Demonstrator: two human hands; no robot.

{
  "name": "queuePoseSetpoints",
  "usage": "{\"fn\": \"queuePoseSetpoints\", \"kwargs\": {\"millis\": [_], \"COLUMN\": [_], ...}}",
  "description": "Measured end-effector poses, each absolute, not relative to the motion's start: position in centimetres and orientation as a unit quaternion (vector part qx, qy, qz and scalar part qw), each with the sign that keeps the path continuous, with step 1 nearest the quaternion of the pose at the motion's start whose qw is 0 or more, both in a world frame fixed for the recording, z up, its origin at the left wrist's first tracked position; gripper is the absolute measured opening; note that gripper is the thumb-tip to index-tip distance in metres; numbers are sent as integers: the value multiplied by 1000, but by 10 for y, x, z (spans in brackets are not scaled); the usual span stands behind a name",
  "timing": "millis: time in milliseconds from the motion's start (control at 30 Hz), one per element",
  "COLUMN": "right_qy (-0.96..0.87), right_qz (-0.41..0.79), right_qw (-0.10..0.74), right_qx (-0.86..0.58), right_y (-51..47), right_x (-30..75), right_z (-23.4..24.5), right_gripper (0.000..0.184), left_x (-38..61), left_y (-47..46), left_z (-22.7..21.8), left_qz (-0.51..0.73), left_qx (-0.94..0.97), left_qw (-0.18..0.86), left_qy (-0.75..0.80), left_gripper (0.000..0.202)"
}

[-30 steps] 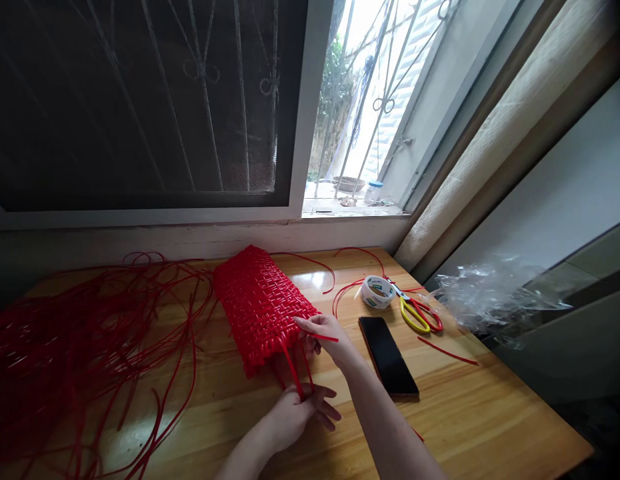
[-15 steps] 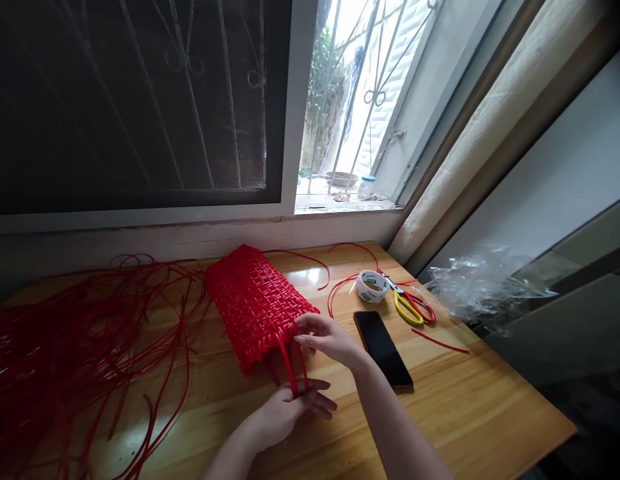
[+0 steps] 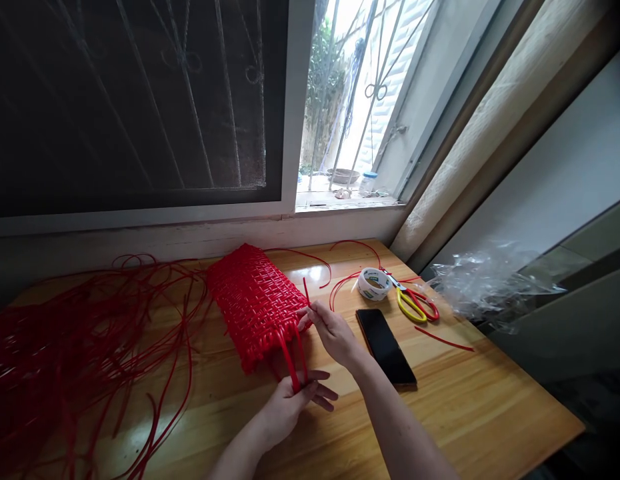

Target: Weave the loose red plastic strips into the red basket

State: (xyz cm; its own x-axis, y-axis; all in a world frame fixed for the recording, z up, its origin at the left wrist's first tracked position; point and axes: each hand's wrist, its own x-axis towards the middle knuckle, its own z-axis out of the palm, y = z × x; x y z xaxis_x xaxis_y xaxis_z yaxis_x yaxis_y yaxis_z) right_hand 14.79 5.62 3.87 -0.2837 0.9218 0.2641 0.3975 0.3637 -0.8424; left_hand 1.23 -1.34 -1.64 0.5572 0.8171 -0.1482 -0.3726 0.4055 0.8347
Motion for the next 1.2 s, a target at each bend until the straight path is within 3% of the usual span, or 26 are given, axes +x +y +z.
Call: {"fn": "queuePoseSetpoints", "kwargs": {"millis": [467, 733, 967, 1100, 1200], "right_qy": [-710, -663, -690, -691, -689], "right_qz": [281, 216, 229, 239, 247], "right_qw": [403, 459, 459, 457, 457], "right_qx": [-505, -551, -510, -507, -506], "right_y": [67, 85, 92, 87, 80], "right_x": [144, 121, 120, 118, 112], "right_z": [40, 20, 15, 15, 18], "right_gripper": [25, 23, 20, 20, 19], "left_x": [18, -1, -13, -6, 8], "left_y": [-15, -9, 3, 8, 6], "left_z": [-18, -10, -6, 12, 25], "left_qz": [345, 254, 424, 507, 544], "left_qx": [401, 447, 233, 88, 19], "left_qw": [800, 843, 864, 818, 761], "left_qy": [283, 160, 143, 256, 353], "left_gripper": [48, 63, 43, 23, 21]}}
